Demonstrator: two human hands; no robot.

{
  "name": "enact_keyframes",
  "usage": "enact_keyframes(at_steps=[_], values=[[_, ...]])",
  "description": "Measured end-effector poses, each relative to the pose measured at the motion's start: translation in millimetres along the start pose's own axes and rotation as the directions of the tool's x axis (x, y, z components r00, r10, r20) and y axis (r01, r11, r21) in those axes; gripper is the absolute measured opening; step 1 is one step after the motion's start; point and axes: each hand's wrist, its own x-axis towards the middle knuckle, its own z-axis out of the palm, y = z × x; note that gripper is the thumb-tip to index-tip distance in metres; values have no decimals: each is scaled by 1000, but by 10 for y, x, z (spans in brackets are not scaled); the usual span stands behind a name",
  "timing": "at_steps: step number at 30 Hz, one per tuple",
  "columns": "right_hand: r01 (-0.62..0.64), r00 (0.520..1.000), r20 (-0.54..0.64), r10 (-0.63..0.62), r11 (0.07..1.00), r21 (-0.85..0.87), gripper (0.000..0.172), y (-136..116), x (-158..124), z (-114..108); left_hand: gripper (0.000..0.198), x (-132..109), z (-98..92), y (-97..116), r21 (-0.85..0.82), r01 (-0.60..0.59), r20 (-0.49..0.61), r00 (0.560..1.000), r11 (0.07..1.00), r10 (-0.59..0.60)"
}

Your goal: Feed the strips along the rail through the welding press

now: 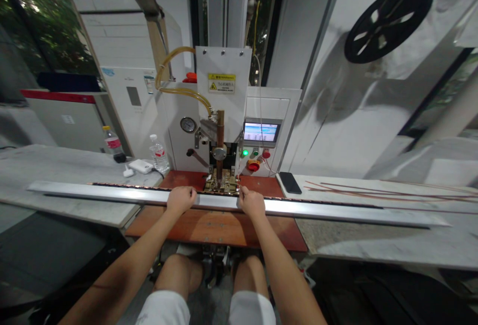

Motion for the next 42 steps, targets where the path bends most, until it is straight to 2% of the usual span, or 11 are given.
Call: enact_keyframes(at_steps=[8, 31, 42], values=[[0, 1000, -7, 0, 1000, -18, 35, 22, 5, 19, 46, -1, -18, 33, -3, 13, 9, 1000, 1000, -13], [-21, 990, 142, 22, 1000, -7, 37, 31, 107, -43, 50, 122, 3, 29, 16, 36, 157, 987, 999, -38], [-5, 988, 153, 7, 1000, -15, 37, 48, 164, -6, 50, 187, 7, 38, 26, 53, 208, 976, 998, -57]])
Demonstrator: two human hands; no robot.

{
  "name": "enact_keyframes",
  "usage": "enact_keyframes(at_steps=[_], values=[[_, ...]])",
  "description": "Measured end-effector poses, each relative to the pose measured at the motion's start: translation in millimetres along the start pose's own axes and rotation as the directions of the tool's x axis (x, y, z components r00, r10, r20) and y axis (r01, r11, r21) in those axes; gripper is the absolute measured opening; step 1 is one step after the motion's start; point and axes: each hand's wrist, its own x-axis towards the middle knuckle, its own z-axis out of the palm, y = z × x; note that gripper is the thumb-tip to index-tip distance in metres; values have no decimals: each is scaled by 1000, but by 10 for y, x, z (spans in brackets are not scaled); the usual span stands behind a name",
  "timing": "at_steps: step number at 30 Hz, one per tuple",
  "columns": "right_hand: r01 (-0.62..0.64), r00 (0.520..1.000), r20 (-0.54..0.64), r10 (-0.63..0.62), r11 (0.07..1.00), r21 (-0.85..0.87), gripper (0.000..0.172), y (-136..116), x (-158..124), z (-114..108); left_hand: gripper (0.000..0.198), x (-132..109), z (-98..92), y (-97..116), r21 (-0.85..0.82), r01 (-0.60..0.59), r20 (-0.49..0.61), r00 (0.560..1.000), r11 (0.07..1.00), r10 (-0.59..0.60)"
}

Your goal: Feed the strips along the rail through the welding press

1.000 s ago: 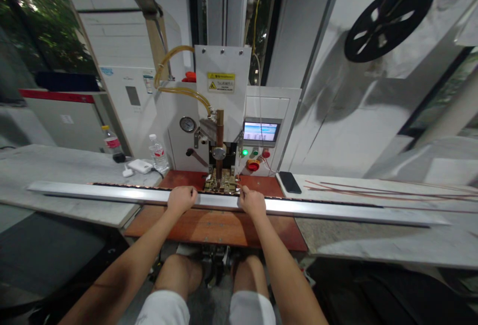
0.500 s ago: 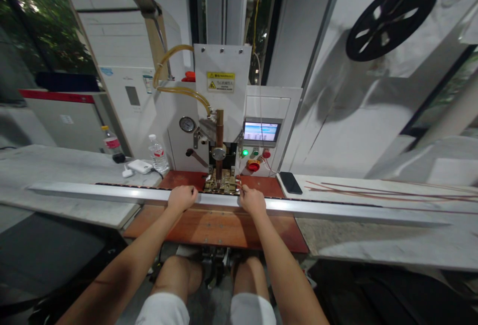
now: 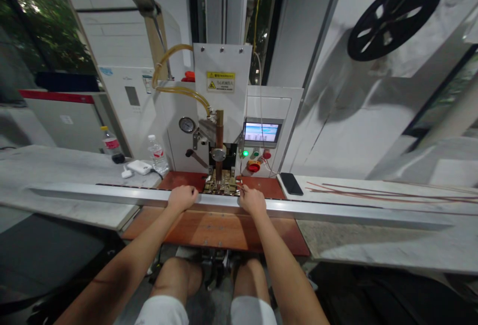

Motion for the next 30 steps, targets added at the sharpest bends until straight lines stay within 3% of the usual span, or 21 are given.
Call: enact_keyframes(at_steps=[20, 26, 30], values=[[-14, 1000, 24, 13, 1000, 23, 38, -12, 13, -58, 50, 34, -24, -2, -18, -12, 7, 1000, 1000, 12], [99, 994, -50, -98, 995, 21, 36, -17, 12, -71, 52, 27, -12, 3, -18, -12, 5, 1000, 1000, 12], [79, 991, -109, -73, 996, 50, 37, -54, 28, -127, 50, 29, 0, -4, -12, -25, -16, 1000, 1000, 25]])
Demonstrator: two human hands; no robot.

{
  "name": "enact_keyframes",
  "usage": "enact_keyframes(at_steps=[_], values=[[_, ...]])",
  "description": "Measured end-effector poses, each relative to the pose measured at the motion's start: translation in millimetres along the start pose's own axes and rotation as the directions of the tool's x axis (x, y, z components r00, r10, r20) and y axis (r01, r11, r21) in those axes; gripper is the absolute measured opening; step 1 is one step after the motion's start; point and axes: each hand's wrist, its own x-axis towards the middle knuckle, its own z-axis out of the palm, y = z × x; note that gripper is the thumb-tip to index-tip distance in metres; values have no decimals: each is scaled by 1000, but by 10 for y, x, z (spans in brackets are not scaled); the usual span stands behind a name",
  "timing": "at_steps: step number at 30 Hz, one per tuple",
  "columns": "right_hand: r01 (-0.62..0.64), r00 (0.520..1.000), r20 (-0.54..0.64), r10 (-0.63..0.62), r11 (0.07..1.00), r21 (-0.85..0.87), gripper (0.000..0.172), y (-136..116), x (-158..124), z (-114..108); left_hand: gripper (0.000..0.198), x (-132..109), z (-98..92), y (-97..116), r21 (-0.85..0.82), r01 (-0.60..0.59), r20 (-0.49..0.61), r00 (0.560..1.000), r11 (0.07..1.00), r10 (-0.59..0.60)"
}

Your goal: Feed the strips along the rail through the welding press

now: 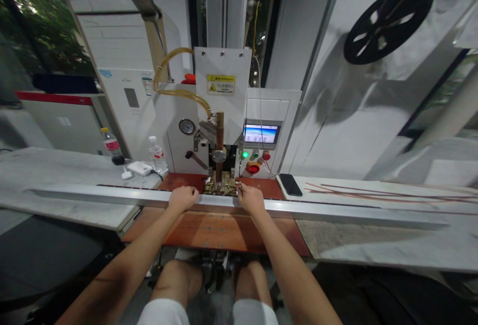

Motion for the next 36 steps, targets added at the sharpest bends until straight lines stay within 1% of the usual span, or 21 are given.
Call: enact_keyframes(at_steps=[3, 6, 10, 14, 19, 24, 28, 32, 36], values=[[-36, 999, 1, 36, 999, 9, 39, -55, 29, -54, 49, 0, -2, -1, 2, 0, -3, 1000, 1000, 0], [-39, 999, 23, 39, 999, 13, 38, -119, 51, -75, 49, -3, -8, 1, -6, 3, 3, 1000, 1000, -3], [-44, 997, 56, 43, 999, 23, 37, -195, 66, -33, 50, -8, -17, 5, -5, 9, 10, 1000, 1000, -9], [-24, 998, 66, 21, 999, 40, 35, -242, 76, 37, 51, -14, -23, 7, -5, 17, 9, 1000, 1000, -17], [-29, 996, 86, 25, 999, 40, 37, -265, 72, 81, 50, -14, -16, 2, 5, -4, -2, 1000, 1000, 4], [9, 995, 101, -10, 1000, 9, 38, -291, 29, 81, 49, -15, -5, -2, -13, 9, 8, 1000, 1000, -9], [3, 994, 107, -3, 1000, -1, 39, -310, 15, 71, 49, -5, -1, -15, -16, 3, 16, 1000, 1000, -3], [4, 995, 98, -4, 1000, 4, 37, -310, 17, 72, 49, 9, 3, -46, -21, -31, 24, 999, 999, 31], [7, 997, 74, -8, 1000, 5, 37, -304, 15, 92, 53, 23, 7, -88, -46, -65, 26, 997, 997, 66]])
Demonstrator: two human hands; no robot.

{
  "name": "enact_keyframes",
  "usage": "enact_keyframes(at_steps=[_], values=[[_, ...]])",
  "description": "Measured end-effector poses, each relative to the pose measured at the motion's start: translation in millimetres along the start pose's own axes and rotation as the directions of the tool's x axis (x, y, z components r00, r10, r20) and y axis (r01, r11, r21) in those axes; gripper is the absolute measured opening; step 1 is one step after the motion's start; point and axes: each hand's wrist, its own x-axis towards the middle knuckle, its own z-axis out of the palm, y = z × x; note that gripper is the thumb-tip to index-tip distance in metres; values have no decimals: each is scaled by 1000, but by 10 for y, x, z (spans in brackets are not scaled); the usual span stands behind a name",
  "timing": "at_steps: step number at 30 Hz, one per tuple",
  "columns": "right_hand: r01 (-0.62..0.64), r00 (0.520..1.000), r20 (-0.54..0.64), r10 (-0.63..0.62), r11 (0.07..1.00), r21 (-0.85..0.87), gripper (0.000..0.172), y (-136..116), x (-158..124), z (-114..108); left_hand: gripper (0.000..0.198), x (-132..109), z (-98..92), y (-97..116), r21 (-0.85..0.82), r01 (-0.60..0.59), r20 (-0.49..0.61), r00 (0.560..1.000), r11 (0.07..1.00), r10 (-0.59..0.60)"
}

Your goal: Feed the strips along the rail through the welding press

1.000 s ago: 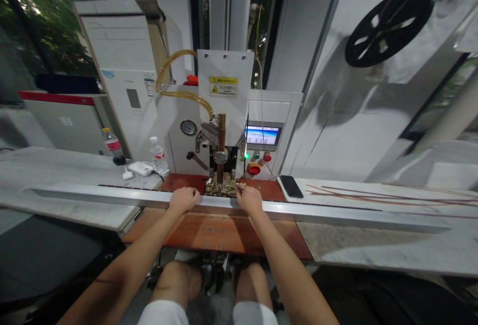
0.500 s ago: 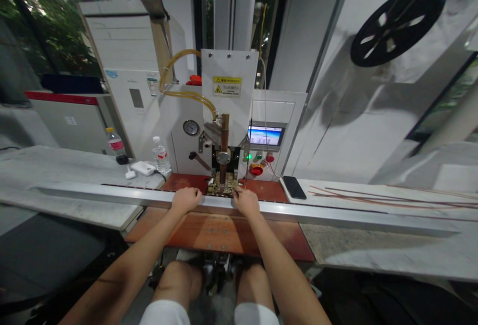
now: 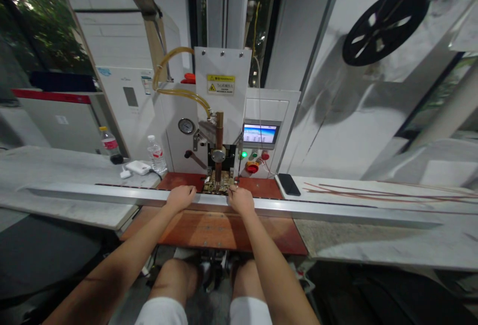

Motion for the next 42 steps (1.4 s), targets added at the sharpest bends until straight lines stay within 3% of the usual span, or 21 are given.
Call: enact_keyframes(at_steps=[6, 13, 20, 28, 33, 42], values=[[2, 1000, -19, -2, 1000, 0, 38, -4, -7, 1, 49, 92, -44, -80, -105, -56, 39, 997, 993, 60], [-3, 1000, -29, 3, 1000, 5, 37, -4, -5, 5, 48, 196, -97, -252, -201, -96, 13, 995, 975, 100], [-19, 1000, -11, 19, 1000, 3, 38, -11, 2, 12, 48, 137, -106, -395, -132, -77, 9, 997, 988, 79], [-20, 1000, -8, 20, 1000, -5, 37, -6, 7, 28, 52, 7, -50, -394, 75, -35, 15, 999, 997, 34], [-16, 1000, 4, 16, 1000, -6, 39, -3, 5, 20, 42, -4, -45, -384, 32, -50, 39, 998, 998, 48], [-28, 1000, -12, 28, 1000, -8, 36, -16, -11, 0, 45, -36, -32, -318, 45, 36, 5, 999, 998, -36]])
